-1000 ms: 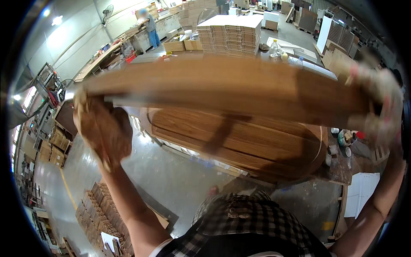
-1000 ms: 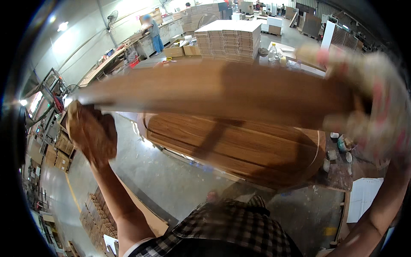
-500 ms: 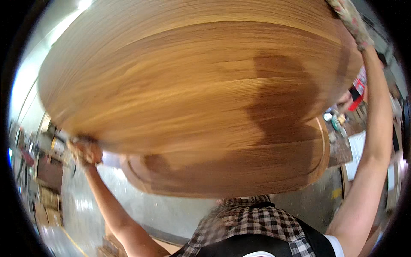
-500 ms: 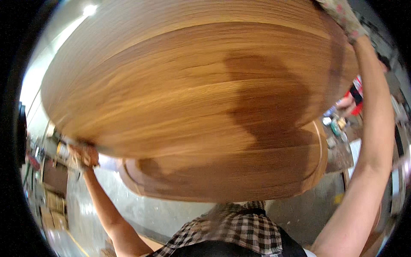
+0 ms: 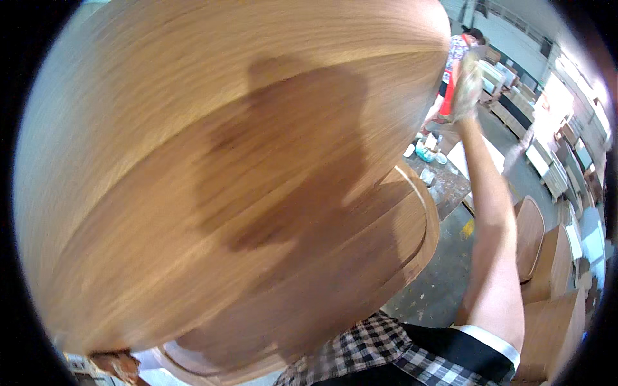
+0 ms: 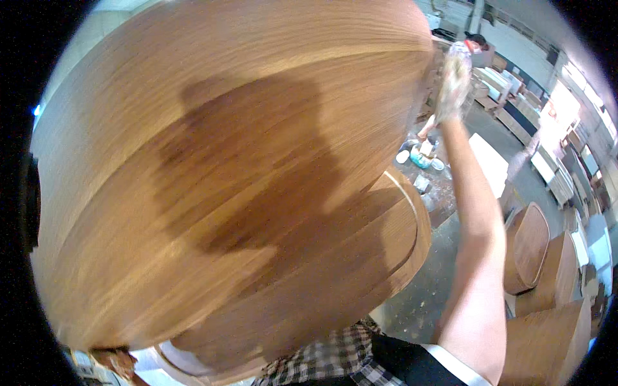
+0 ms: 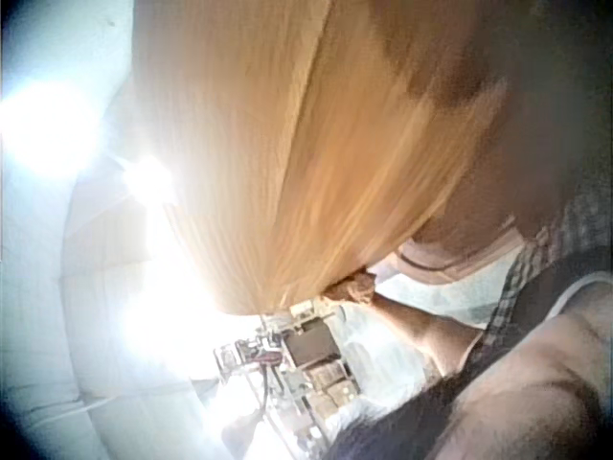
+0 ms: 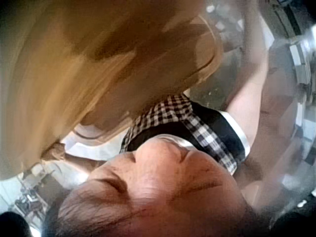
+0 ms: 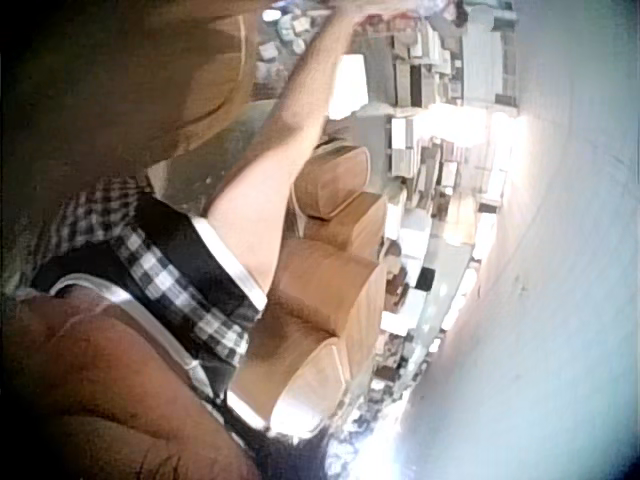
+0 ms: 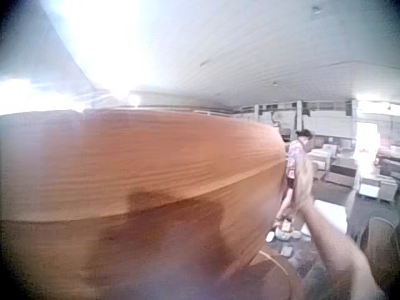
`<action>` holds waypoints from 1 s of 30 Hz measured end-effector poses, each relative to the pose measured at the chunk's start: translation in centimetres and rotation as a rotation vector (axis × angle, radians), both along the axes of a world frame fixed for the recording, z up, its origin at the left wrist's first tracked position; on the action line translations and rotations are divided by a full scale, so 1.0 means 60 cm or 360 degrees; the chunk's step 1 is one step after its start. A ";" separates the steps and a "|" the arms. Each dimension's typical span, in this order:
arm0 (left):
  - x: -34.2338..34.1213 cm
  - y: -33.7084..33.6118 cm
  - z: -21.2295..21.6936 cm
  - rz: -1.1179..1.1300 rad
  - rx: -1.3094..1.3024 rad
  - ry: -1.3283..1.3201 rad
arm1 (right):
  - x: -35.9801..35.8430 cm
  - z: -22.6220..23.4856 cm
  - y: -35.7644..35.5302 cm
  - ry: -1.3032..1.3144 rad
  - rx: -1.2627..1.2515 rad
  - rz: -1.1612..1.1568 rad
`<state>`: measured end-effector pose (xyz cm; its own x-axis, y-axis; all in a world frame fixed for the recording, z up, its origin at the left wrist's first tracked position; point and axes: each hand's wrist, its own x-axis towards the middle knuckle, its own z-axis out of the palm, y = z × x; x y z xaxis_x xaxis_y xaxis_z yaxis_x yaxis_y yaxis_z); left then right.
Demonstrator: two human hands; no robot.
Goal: The person wipes the edges and flat surfaces of a wooden tabletop using a cloth and a sanding block, then lifts and flips the tabletop to wipe the underside.
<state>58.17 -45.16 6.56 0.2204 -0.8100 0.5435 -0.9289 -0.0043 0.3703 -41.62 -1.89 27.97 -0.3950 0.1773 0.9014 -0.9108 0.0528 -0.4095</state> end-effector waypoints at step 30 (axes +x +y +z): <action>-0.219 0.009 -0.020 -0.0689 0.1111 -0.1762 | -0.008 -0.407 0.252 -0.2203 0.1363 0.0037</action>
